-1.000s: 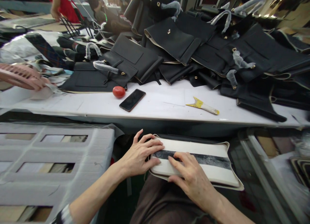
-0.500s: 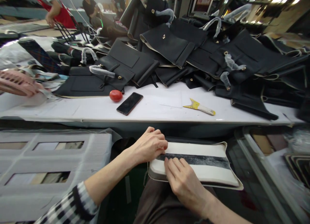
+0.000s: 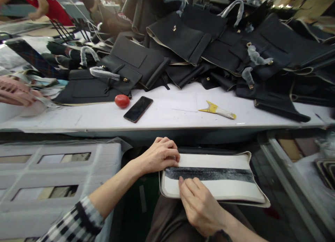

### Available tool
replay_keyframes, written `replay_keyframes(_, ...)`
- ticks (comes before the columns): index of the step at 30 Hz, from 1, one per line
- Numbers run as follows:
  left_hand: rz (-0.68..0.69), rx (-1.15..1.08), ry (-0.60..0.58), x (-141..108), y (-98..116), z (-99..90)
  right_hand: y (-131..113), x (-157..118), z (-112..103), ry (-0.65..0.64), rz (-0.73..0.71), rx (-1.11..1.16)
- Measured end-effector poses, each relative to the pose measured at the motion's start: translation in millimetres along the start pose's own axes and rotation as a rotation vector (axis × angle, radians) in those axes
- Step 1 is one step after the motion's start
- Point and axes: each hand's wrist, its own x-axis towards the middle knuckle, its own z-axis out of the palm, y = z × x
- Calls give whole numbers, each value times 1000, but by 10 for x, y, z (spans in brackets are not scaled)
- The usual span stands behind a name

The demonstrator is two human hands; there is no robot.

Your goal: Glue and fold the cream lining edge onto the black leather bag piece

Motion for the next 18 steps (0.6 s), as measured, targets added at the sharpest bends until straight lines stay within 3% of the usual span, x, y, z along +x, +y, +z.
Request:
replay_keyframes(11,18,-74,40,-36,-61,39,84,17,-77,106,49,147)
replay_keyframes(14,25,-86,44,-46,-89,33,88,46,-92,94,86,207)
replay_keyframes(18,29,-75,59,-50,-124,20,36,43,-41,49,45,97)
